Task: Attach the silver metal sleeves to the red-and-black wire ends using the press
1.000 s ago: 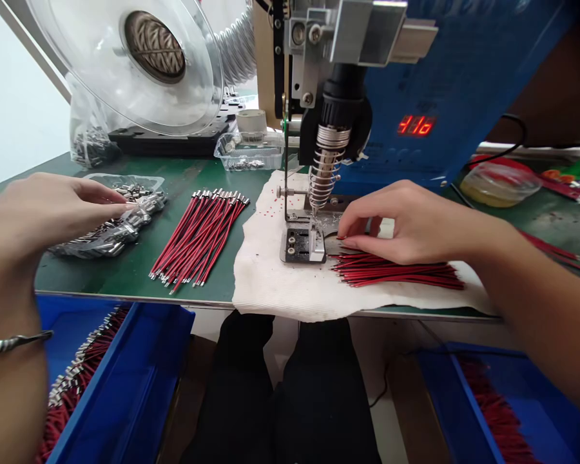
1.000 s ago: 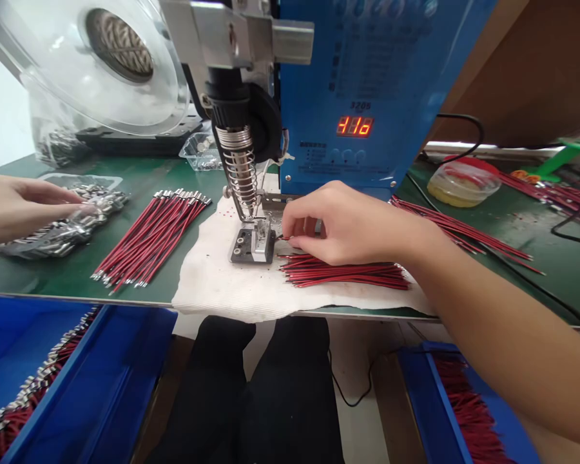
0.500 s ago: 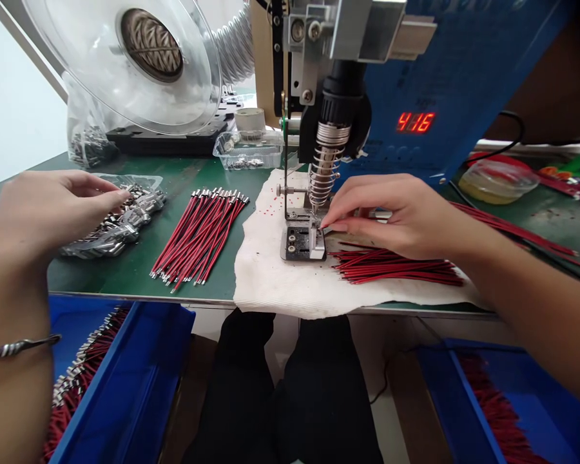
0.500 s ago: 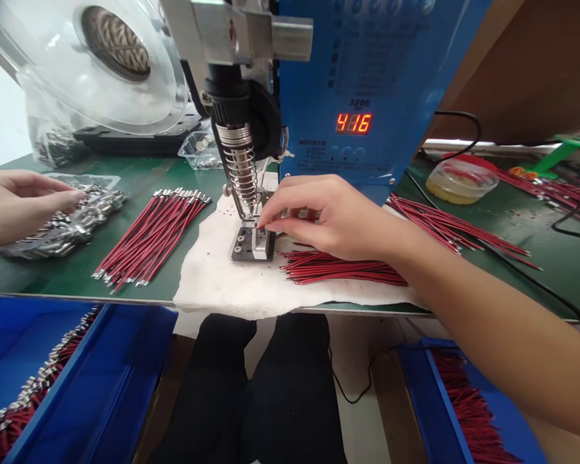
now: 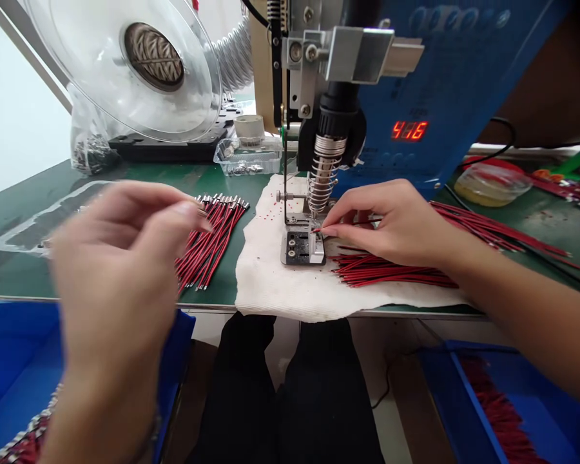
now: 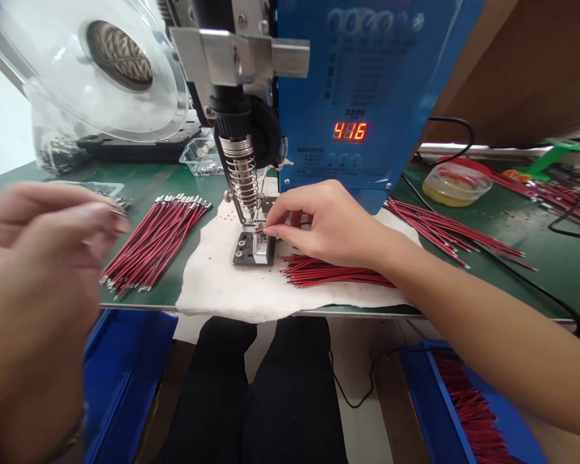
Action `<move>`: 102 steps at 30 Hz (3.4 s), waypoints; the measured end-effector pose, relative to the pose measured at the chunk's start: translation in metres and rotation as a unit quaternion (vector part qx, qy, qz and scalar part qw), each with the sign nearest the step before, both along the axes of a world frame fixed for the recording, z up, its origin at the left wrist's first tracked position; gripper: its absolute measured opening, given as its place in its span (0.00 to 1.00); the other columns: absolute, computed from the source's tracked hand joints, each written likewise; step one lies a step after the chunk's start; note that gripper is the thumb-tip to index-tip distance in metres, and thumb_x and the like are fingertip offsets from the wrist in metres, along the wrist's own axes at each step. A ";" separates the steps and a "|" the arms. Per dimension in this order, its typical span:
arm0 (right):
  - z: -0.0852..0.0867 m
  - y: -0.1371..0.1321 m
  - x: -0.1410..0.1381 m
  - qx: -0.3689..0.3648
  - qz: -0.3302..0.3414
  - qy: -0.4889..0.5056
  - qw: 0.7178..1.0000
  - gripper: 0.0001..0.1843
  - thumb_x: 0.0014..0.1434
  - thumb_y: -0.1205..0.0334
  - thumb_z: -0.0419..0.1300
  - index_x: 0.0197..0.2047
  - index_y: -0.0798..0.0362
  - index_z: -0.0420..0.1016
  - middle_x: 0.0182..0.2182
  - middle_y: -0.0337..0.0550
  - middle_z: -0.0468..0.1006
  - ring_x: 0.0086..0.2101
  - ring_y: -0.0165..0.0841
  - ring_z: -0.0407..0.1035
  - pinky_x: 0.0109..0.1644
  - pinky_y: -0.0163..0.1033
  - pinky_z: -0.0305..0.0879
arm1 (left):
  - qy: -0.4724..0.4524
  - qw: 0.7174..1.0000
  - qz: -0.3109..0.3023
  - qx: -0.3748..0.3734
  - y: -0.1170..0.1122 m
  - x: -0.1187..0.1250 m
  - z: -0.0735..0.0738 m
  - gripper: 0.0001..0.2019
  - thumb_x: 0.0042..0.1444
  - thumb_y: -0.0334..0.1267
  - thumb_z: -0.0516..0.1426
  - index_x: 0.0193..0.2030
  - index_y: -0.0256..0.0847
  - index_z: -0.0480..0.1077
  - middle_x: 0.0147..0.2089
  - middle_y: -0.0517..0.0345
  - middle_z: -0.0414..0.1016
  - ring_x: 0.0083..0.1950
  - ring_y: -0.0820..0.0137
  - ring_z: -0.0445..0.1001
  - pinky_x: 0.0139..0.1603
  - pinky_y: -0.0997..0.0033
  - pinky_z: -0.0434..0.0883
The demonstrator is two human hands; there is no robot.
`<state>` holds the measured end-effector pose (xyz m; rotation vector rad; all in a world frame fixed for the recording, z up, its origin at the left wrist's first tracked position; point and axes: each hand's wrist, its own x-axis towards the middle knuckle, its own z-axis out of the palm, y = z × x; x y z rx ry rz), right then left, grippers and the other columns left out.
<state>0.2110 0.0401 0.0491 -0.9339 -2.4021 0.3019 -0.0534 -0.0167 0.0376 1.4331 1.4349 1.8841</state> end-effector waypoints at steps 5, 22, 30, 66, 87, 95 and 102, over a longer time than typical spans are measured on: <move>-0.001 0.002 0.000 0.010 0.000 -0.012 1.000 0.08 0.67 0.58 0.61 0.39 0.48 0.80 0.36 0.39 0.84 0.32 0.32 0.74 0.35 0.40 0.65 | -0.090 0.986 -0.134 -0.037 0.005 0.049 -0.020 0.01 0.57 0.32 0.64 0.35 0.41 0.78 0.31 0.61 0.79 0.36 0.72 0.78 0.43 0.73 0.73; -0.005 -0.005 -0.008 0.007 -0.038 0.010 0.999 0.08 0.64 0.59 0.60 0.35 0.51 0.79 0.28 0.39 0.81 0.25 0.30 0.69 0.32 0.38 0.63 | -0.045 0.974 -0.183 -0.126 0.015 0.058 -0.033 0.09 0.55 0.43 0.68 0.39 0.43 0.84 0.38 0.54 0.84 0.37 0.65 0.79 0.35 0.70 0.73; -0.005 -0.007 -0.009 0.007 -0.044 0.011 0.999 0.08 0.64 0.60 0.60 0.34 0.49 0.78 0.28 0.38 0.81 0.26 0.31 0.69 0.31 0.39 0.62 | -0.024 0.978 -0.165 -0.128 0.015 0.058 -0.031 0.08 0.55 0.43 0.68 0.39 0.43 0.84 0.38 0.53 0.84 0.37 0.65 0.79 0.34 0.70 0.73; -0.009 -0.006 -0.010 0.046 -0.030 0.059 0.997 0.05 0.61 0.66 0.63 0.33 0.53 0.79 0.26 0.37 0.80 0.23 0.27 0.68 0.31 0.37 0.63 | -0.012 0.976 -0.169 -0.139 0.015 0.060 -0.030 0.09 0.56 0.43 0.68 0.39 0.42 0.84 0.39 0.55 0.85 0.38 0.67 0.79 0.35 0.71 0.70; -0.008 -0.010 -0.014 -0.004 -0.078 0.077 0.994 0.06 0.61 0.64 0.64 0.32 0.53 0.81 0.19 0.32 0.73 0.19 0.25 0.61 0.28 0.37 0.58 | 0.003 0.977 -0.165 -0.132 0.015 0.060 -0.033 0.09 0.58 0.44 0.67 0.40 0.42 0.83 0.40 0.55 0.85 0.40 0.67 0.79 0.38 0.71 0.71; -0.007 -0.011 -0.014 -0.009 -0.081 0.073 0.994 0.06 0.61 0.64 0.64 0.32 0.53 0.81 0.19 0.33 0.74 0.19 0.25 0.61 0.28 0.37 0.58 | -0.005 0.977 -0.170 -0.131 0.015 0.061 -0.032 0.08 0.58 0.43 0.67 0.40 0.42 0.83 0.40 0.55 0.85 0.40 0.67 0.79 0.38 0.71 0.71; -0.008 -0.011 -0.015 -0.008 -0.086 0.072 0.994 0.06 0.61 0.63 0.64 0.32 0.53 0.81 0.19 0.33 0.75 0.19 0.25 0.62 0.28 0.38 0.59 | -0.006 0.978 -0.163 -0.132 0.015 0.061 -0.031 0.08 0.57 0.43 0.68 0.40 0.42 0.84 0.39 0.55 0.85 0.39 0.66 0.79 0.36 0.71 0.71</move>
